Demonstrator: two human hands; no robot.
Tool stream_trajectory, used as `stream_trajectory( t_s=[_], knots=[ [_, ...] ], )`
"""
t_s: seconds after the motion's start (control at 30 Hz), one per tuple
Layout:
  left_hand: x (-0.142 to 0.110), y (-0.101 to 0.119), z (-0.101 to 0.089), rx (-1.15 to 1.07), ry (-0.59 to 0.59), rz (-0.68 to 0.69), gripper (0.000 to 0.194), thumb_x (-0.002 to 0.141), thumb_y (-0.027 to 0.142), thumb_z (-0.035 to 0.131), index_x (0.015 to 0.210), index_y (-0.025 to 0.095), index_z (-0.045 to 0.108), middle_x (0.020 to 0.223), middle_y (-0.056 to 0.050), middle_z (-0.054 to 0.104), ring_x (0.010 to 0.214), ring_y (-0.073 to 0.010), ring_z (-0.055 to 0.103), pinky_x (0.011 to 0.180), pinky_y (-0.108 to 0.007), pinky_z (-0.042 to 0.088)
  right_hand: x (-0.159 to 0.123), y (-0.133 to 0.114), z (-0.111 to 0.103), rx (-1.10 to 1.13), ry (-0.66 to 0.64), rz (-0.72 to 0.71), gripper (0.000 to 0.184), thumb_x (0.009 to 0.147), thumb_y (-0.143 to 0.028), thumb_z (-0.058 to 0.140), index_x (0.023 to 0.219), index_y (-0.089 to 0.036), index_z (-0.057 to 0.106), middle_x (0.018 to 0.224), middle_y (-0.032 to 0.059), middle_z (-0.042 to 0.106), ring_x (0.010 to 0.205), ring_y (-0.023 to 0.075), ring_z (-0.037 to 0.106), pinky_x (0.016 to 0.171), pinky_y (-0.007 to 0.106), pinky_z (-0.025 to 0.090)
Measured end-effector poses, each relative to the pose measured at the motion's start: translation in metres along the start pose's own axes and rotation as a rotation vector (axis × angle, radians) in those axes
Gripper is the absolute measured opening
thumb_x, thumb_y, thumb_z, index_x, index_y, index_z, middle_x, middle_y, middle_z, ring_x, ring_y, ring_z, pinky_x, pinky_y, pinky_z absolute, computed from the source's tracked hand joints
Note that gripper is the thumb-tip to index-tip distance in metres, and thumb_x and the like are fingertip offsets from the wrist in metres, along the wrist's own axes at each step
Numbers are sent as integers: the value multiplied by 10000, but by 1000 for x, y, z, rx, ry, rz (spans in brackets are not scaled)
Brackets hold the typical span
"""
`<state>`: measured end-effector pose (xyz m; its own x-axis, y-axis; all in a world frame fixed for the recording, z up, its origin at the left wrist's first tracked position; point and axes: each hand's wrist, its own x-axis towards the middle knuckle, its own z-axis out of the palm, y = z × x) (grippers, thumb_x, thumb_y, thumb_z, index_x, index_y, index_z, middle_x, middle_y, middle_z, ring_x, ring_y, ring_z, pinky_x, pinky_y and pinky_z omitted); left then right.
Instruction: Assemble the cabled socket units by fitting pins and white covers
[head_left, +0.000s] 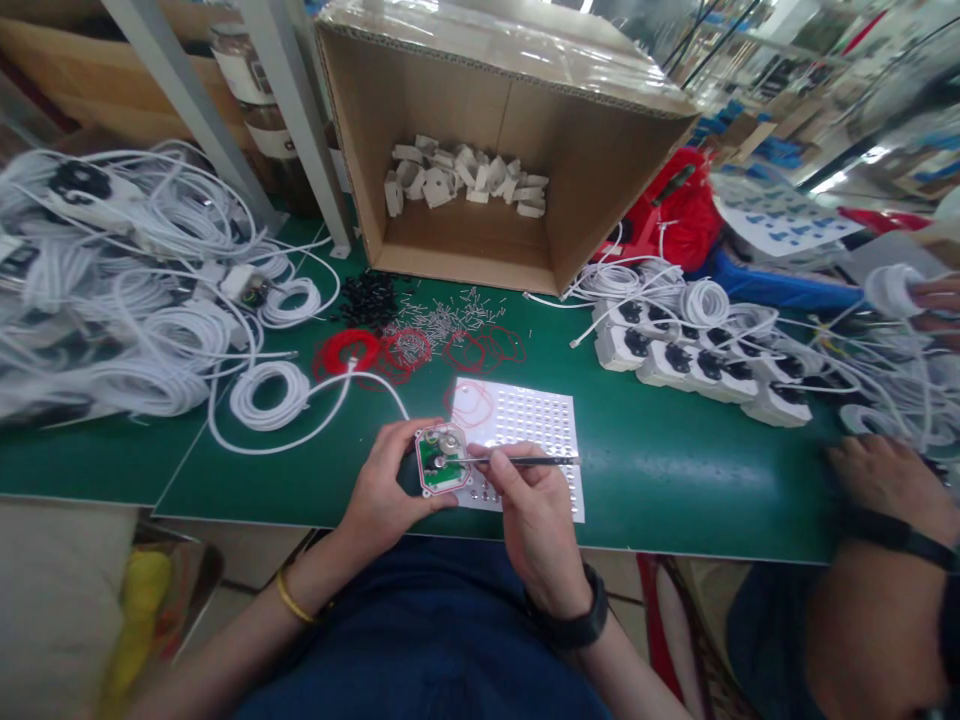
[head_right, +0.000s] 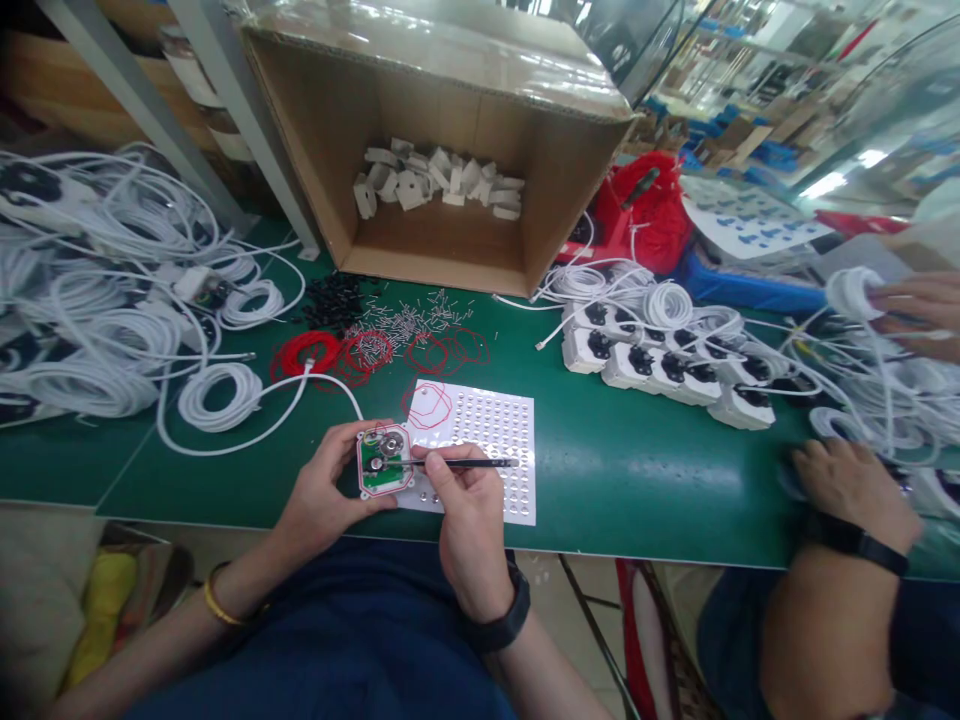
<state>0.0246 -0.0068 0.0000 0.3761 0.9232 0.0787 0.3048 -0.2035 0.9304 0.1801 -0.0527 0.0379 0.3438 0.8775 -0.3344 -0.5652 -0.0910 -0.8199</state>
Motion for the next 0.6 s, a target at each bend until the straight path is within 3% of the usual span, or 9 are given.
stream_trajectory(
  t_s=[0.6],
  knots=[
    [0, 0, -2, 82, 3, 17, 704, 627, 375, 784, 1227, 239, 442, 1217, -89, 505, 1151, -246, 521, 987, -413, 437, -3, 1, 4, -114, 3, -42, 118, 729, -273, 724, 747, -186, 646, 827, 38, 726, 787, 185, 658, 738, 311, 501]
  ],
)
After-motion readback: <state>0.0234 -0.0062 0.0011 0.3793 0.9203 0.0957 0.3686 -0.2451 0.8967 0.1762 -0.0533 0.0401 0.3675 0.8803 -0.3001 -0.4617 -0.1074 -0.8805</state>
